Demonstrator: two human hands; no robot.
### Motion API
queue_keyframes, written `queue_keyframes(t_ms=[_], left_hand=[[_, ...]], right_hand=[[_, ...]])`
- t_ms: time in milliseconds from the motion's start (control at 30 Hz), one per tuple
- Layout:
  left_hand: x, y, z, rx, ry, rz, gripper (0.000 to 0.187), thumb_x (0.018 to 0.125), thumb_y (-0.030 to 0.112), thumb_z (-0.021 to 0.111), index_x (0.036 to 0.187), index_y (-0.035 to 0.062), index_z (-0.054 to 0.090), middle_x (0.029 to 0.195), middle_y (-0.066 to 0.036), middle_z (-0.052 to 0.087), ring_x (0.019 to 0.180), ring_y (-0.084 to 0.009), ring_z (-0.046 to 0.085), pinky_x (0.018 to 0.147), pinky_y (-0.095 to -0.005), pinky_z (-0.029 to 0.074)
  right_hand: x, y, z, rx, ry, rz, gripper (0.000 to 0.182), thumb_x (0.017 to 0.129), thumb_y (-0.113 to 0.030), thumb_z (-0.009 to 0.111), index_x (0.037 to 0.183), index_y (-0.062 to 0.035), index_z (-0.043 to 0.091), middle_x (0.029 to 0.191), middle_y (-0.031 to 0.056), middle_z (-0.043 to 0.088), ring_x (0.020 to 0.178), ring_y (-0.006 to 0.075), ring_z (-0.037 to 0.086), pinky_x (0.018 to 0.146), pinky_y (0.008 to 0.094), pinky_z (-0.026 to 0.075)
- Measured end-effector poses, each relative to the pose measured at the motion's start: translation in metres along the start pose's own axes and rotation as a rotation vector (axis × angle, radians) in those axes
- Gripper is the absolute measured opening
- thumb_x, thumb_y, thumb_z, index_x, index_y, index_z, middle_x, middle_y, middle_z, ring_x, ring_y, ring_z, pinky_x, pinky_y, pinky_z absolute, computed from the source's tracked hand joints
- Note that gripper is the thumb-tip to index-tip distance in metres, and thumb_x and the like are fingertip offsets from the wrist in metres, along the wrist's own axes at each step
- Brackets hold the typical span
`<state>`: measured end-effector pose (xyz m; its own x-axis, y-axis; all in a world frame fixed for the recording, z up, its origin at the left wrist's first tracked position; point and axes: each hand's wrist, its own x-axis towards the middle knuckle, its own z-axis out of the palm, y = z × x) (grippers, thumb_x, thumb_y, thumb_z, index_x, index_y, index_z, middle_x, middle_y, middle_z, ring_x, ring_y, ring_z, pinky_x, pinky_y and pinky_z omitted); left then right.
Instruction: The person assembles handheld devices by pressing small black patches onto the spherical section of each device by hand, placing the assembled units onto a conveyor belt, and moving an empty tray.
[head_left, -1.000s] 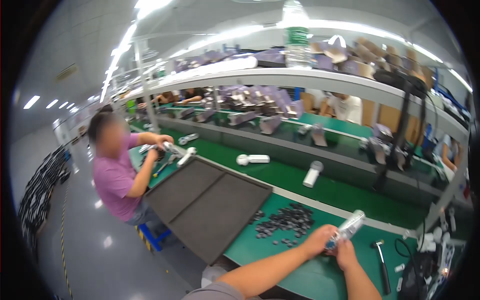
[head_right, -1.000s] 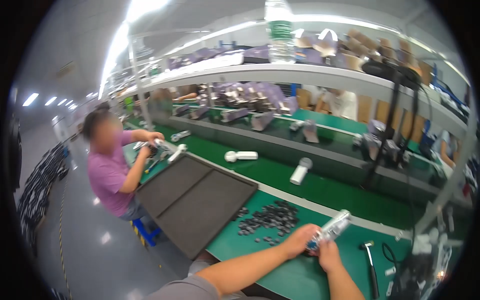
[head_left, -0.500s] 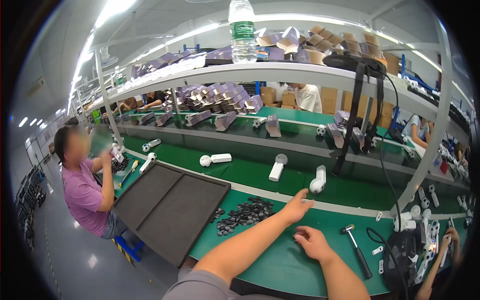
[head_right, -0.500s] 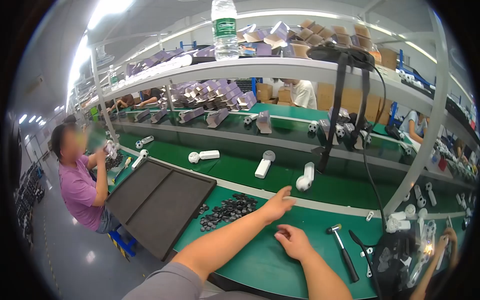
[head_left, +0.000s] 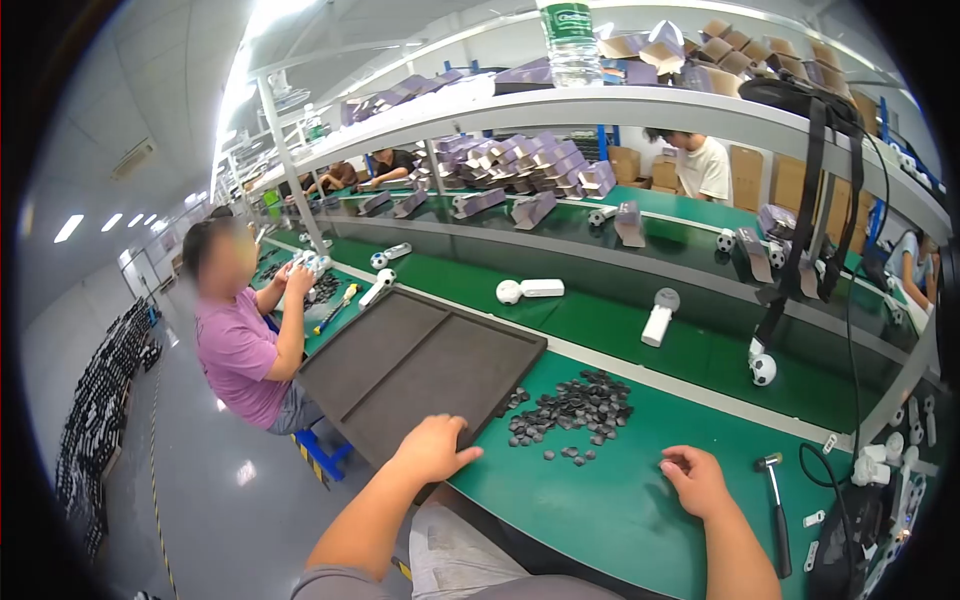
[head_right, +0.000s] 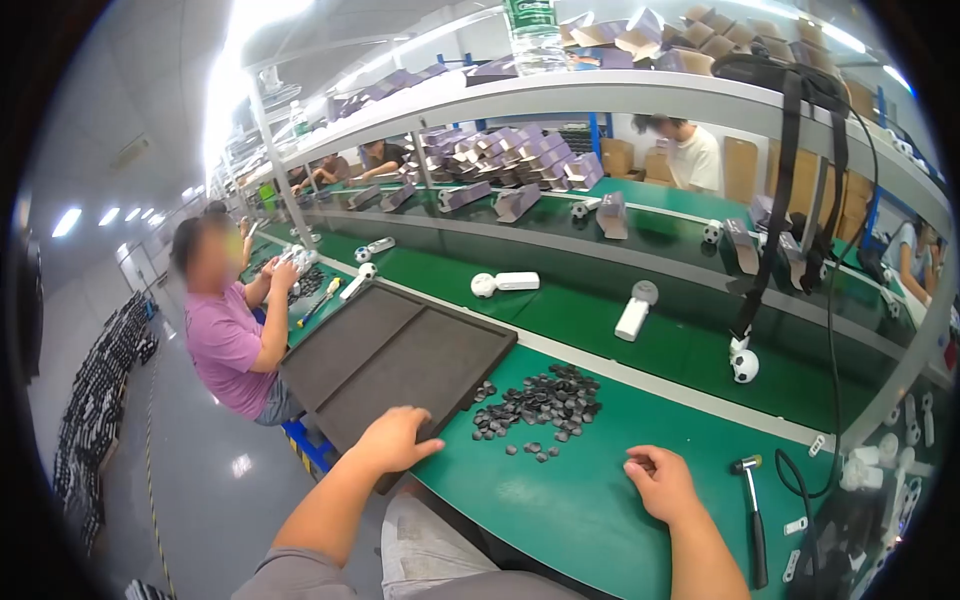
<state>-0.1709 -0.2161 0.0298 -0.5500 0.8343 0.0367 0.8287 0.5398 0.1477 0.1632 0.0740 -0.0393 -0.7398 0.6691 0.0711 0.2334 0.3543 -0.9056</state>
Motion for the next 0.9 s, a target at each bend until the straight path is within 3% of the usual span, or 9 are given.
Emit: queue_keyframes(t_ms=[133, 233, 367, 467, 533, 600, 667, 800, 900], left_hand=[[-0.022, -0.021, 0.023, -0.066, 0.006, -0.066, 0.05, 0.09, 0.035, 0.074, 0.127, 0.0029, 0.063, 0.117, -0.02, 0.067, 0.11, -0.0379, 0.064, 0.099, -0.0448, 0.052], [-0.022, -0.035, 0.025, -0.161, 0.131, -0.036, 0.042, 0.091, 0.029, 0.072, 0.122, 0.002, 0.062, 0.103, -0.019, 0.068, 0.096, -0.0381, 0.067, 0.091, -0.0446, 0.054], [-0.041, -0.024, -0.019, -0.243, 0.259, -0.006, 0.037, 0.089, 0.025, 0.071, 0.116, 0.0018, 0.062, 0.091, -0.017, 0.067, 0.088, -0.0375, 0.066, 0.081, -0.0454, 0.054], [-0.067, 0.007, -0.045, -0.304, 0.211, -0.029, 0.036, 0.09, 0.024, 0.07, 0.116, 0.0017, 0.062, 0.102, -0.019, 0.069, 0.096, -0.0383, 0.068, 0.085, -0.0476, 0.053], [-0.075, 0.024, -0.041, -0.339, 0.19, -0.044, 0.035, 0.09, 0.024, 0.069, 0.117, 0.0017, 0.062, 0.107, -0.02, 0.069, 0.1, -0.0387, 0.068, 0.086, -0.0486, 0.053], [-0.085, 0.046, -0.02, -0.459, 0.276, 0.034, 0.037, 0.086, 0.026, 0.073, 0.113, 0.0029, 0.063, 0.089, -0.015, 0.066, 0.083, -0.0354, 0.066, 0.074, -0.0453, 0.053], [-0.092, 0.073, -0.003, -0.494, 0.309, 0.073, 0.037, 0.086, 0.026, 0.073, 0.115, 0.0039, 0.064, 0.09, -0.015, 0.066, 0.082, -0.0348, 0.066, 0.075, -0.0439, 0.054], [-0.096, 0.101, 0.031, -0.537, 0.422, 0.232, 0.039, 0.084, 0.025, 0.076, 0.115, 0.0042, 0.066, 0.093, -0.013, 0.068, 0.085, -0.0326, 0.067, 0.075, -0.0423, 0.054], [-0.099, 0.086, 0.008, -0.65, 0.304, 0.391, 0.043, 0.078, 0.024, 0.08, 0.114, 0.0041, 0.067, 0.102, -0.013, 0.068, 0.095, -0.033, 0.066, 0.084, -0.0436, 0.054]], right_hand=[[-0.001, 0.004, 0.002, -0.034, 0.004, -0.011, 0.024, 0.093, -0.011, 0.072, 0.114, 0.0011, 0.071, 0.102, 0.0115, 0.074, 0.09, 0.0186, 0.071, 0.082, 0.031, 0.057], [-0.002, 0.0, 0.004, -0.039, 0.024, -0.023, 0.023, 0.092, -0.011, 0.072, 0.112, 0.0011, 0.071, 0.102, 0.0117, 0.074, 0.09, 0.0187, 0.071, 0.082, 0.0306, 0.057], [-0.01, -0.009, 0.008, -0.108, 0.025, -0.037, 0.024, 0.094, -0.011, 0.071, 0.115, 0.0014, 0.07, 0.103, 0.0118, 0.074, 0.093, 0.0189, 0.071, 0.083, 0.0313, 0.057], [-0.01, -0.011, 0.024, 0.225, -0.043, 0.047, 0.032, 0.098, -0.012, 0.067, 0.127, 0.0012, 0.064, 0.113, 0.0135, 0.073, 0.099, 0.0204, 0.07, 0.087, 0.0342, 0.057], [-0.01, -0.036, 0.044, 0.378, -0.232, 0.019, 0.045, 0.101, -0.013, 0.059, 0.143, 0.0001, 0.049, 0.131, 0.0181, 0.065, 0.111, 0.0256, 0.067, 0.094, 0.0387, 0.055], [-0.011, -0.061, 0.077, 0.499, -0.38, 0.004, 0.055, 0.103, -0.017, 0.057, 0.152, -0.0019, 0.037, 0.143, 0.0215, 0.056, 0.125, 0.0281, 0.06, 0.105, 0.0418, 0.049], [-0.014, -0.091, 0.112, 0.853, -0.433, 0.103, 0.062, 0.103, -0.016, 0.06, 0.156, -0.0023, 0.031, 0.149, 0.0202, 0.051, 0.135, 0.029, 0.052, 0.113, 0.0438, 0.042], [-0.003, -0.12, 0.165, 0.876, -0.159, 0.044, 0.064, 0.101, -0.008, 0.06, 0.157, 0.0001, 0.029, 0.149, 0.0168, 0.051, 0.138, 0.0263, 0.049, 0.115, 0.0412, 0.04], [-0.004, -0.124, 0.13, 0.799, -0.207, -0.112, 0.065, 0.099, -0.009, 0.063, 0.155, 0.0008, 0.032, 0.15, 0.0152, 0.05, 0.139, 0.0258, 0.048, 0.117, 0.0412, 0.038]])
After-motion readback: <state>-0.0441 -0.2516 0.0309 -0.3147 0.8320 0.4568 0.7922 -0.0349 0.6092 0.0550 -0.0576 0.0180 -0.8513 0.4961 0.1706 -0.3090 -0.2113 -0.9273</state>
